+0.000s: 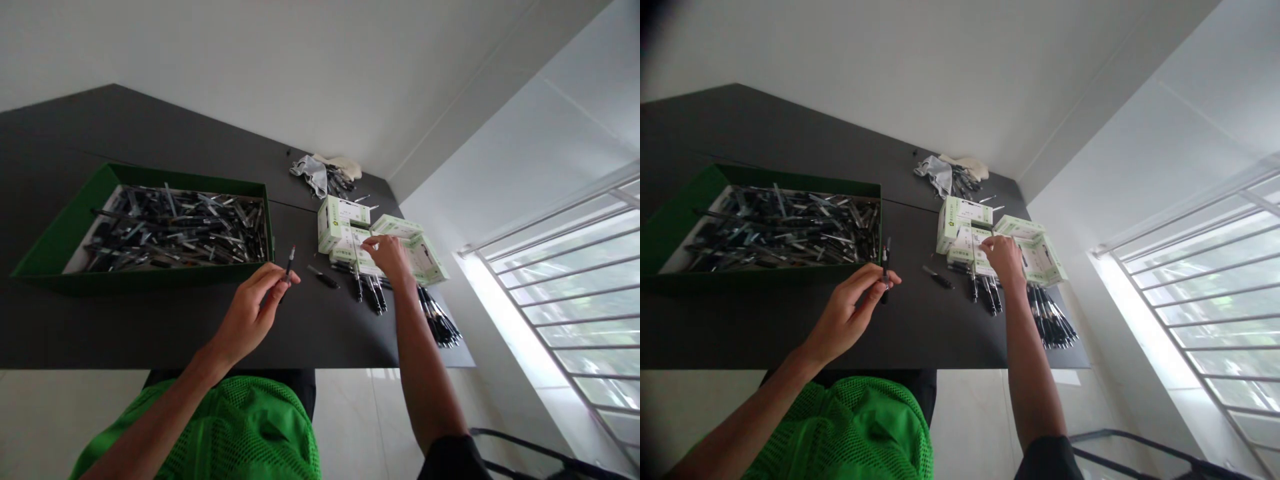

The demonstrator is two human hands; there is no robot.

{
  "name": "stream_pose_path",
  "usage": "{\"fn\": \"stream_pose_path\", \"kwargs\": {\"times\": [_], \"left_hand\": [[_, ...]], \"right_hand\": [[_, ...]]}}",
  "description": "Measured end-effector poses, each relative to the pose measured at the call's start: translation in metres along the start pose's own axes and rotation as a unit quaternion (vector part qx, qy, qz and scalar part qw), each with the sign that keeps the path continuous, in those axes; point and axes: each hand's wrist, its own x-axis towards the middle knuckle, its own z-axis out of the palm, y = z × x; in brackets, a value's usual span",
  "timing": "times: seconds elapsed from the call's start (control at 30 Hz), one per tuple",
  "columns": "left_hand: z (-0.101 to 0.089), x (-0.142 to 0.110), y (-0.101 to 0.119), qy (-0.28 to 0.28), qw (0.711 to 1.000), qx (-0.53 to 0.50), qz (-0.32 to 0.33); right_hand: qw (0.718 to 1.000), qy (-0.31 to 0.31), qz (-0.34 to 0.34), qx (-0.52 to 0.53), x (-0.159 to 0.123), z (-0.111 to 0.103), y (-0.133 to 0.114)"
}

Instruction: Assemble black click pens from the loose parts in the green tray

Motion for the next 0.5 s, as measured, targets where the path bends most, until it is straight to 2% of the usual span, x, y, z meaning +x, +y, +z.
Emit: {"fn": "stream_pose_path", "kwargs": {"times": [0.17,0.27,0.37,0.4,0.43,0.5], "left_hand": [[-0.001,0.002,-0.001,-0.001,1.000,0.006,0.004],[-0.003,0.003,-0.001,0.003,1.000,0.011,0.007],[-0.004,0.003,0.000,-0.001,1.000,0.014,0.009],[-0.003,0.003,0.001,-0.002,1.000,0.014,0.010],[-0.003,0.003,0.002,-0.002,1.000,0.014,0.011],[-0.001,0.003,0.004,-0.004,1.000,0.016,0.014]], "right_hand": [[1.000,-0.010,0.001,-0.002,0.002,0.002,-0.011],[0.999,-0.002,-0.018,0.030,-0.008,-0.012,-0.024],[0.988,0.003,-0.073,0.138,-0.030,-0.035,-0.053],[0.961,0.000,-0.107,0.254,-0.039,-0.042,-0.065],[0.922,-0.005,-0.134,0.364,-0.048,-0.049,-0.078],[0.850,0.000,-0.173,0.497,-0.063,-0.057,-0.103]]}}
